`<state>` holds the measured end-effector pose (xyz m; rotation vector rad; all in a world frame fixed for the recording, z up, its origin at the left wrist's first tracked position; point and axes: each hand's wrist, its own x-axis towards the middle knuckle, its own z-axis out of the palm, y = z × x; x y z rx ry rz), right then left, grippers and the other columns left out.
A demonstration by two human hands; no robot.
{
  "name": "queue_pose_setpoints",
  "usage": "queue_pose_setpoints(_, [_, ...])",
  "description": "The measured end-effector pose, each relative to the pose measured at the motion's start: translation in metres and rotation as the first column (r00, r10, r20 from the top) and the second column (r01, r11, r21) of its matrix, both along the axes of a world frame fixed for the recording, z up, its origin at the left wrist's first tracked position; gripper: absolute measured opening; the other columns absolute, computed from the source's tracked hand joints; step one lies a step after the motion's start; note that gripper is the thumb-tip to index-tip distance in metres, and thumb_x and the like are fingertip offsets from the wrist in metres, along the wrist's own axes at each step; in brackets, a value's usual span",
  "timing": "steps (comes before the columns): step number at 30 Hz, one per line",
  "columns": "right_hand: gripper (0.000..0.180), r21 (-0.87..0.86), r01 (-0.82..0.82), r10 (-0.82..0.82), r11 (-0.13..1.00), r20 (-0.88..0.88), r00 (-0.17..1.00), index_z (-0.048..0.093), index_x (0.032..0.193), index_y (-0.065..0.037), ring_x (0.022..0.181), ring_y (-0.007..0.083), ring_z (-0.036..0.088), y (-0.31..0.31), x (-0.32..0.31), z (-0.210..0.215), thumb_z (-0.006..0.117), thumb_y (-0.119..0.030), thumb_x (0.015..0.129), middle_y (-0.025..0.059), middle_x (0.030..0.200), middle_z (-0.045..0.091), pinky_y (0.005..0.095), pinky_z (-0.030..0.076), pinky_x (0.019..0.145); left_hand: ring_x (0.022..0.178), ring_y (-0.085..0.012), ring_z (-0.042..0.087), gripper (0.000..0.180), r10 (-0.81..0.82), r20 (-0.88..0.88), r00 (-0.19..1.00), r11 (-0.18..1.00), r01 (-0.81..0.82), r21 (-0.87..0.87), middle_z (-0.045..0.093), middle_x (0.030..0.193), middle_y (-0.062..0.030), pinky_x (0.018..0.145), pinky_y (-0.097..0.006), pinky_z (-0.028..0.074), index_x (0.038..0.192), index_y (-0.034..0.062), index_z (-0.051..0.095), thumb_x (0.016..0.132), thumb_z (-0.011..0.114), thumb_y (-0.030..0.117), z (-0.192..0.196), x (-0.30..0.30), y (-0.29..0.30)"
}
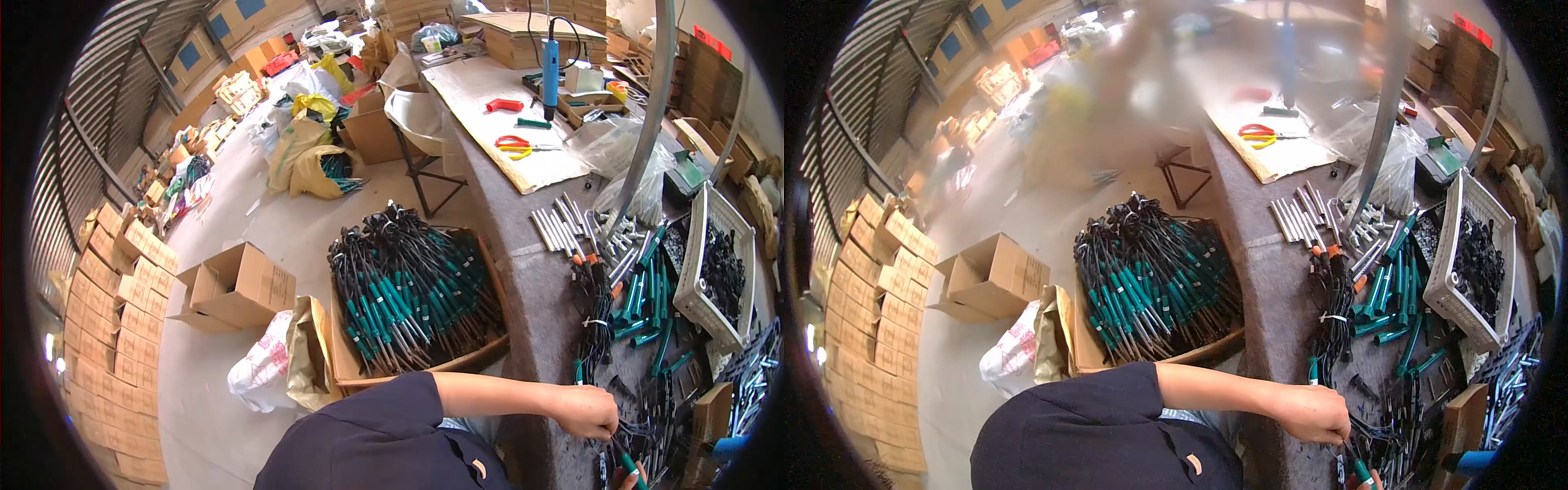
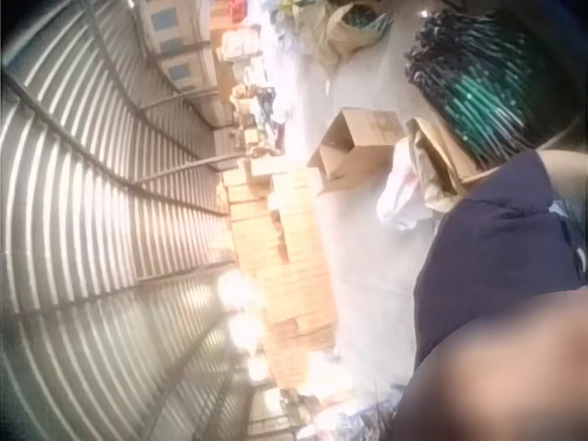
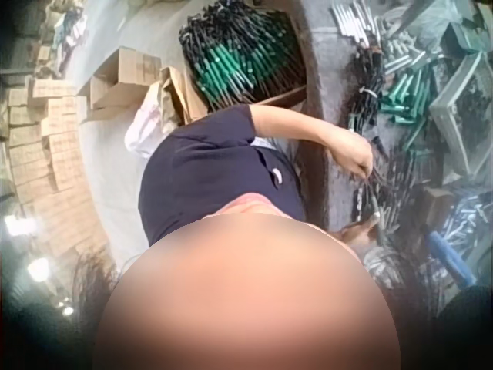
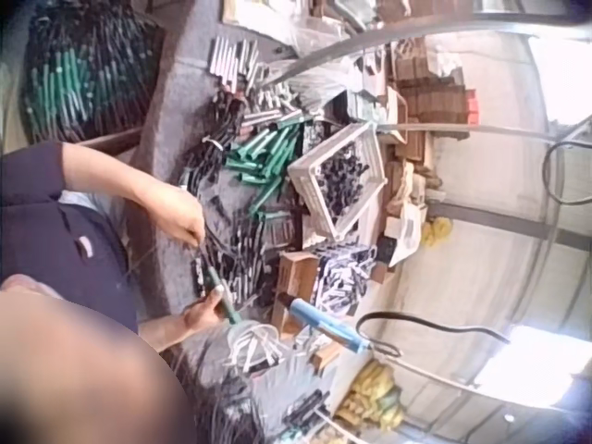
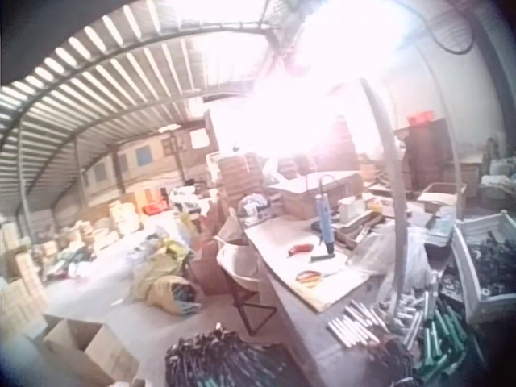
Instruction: Assembling handheld tools by inserting heating elements into plastic handles and organizing internal wiring at a workshop station.
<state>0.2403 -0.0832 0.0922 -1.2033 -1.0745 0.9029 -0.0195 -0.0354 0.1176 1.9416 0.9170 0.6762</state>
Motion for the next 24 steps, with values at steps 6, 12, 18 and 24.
queue_pose_setpoints(6, [0.027, -0.164, -0.056, 0.058, 0.985, 0.007, 0.998, 0.065, 0.104, 0.007, 0.089, 0.0252, 0.063, -0.008, -0.010, 0.012, 0.068, -0.015, 0.088, 0.0161, 0.103, 0.067, 0.0370, 0.051, 0.082, 0.080, -0.0386, 0.063, 0.018, -0.113, 0.070, 0.991, 0.994, 0.114, -0.003, 0.065, 0.078, -0.0179, 0.070, -0.047, 0.048, 0.091, 0.0027, 0.067, 0.086, 0.062, 0.019, -0.004, 0.000, 0.001])
queue_pose_setpoints(12, [0.035, -0.204, -0.024, 0.023, 0.979, -0.004, 1.000, 0.066, 0.109, 0.007, 0.091, 0.0234, 0.062, -0.003, -0.016, 0.010, 0.071, -0.022, 0.090, 0.0147, 0.109, 0.067, 0.0355, 0.051, 0.085, 0.081, -0.0373, 0.062, 0.017, -0.036, -0.313, 0.949, 0.989, 0.079, 0.126, 0.062, 0.074, -0.0158, 0.072, -0.048, 0.042, 0.087, 0.0031, 0.060, 0.087, 0.062, 0.021, -0.014, -0.015, 0.003])
queue_pose_setpoints(18, [0.024, -0.301, -0.047, -0.036, 0.953, -0.263, 0.964, 0.066, 0.104, 0.004, 0.088, 0.0229, 0.064, 0.007, -0.027, 0.000, 0.068, -0.016, 0.091, 0.0123, 0.101, 0.068, 0.0351, 0.053, 0.080, 0.081, -0.0333, 0.065, 0.018, -0.039, -0.168, 0.985, 0.986, 0.065, 0.153, 0.068, 0.080, -0.0126, 0.073, -0.044, 0.046, 0.094, 0.0082, 0.070, 0.085, 0.063, 0.022, -0.015, -0.024, 0.002])
queue_pose_setpoints(24, [0.028, -0.157, -0.344, 0.330, 0.926, -0.111, 0.937, 0.064, 0.108, 0.008, 0.084, 0.0223, 0.063, 0.006, -0.002, -0.008, 0.067, -0.009, 0.086, 0.0136, 0.097, 0.066, 0.0327, 0.053, 0.078, 0.085, -0.0306, 0.067, 0.024, -0.066, -0.145, 0.987, 0.994, 0.079, 0.081, 0.071, 0.091, -0.0107, 0.074, -0.041, 0.051, 0.104, 0.0137, 0.074, 0.084, 0.065, 0.024, -0.011, -0.028, -0.003])
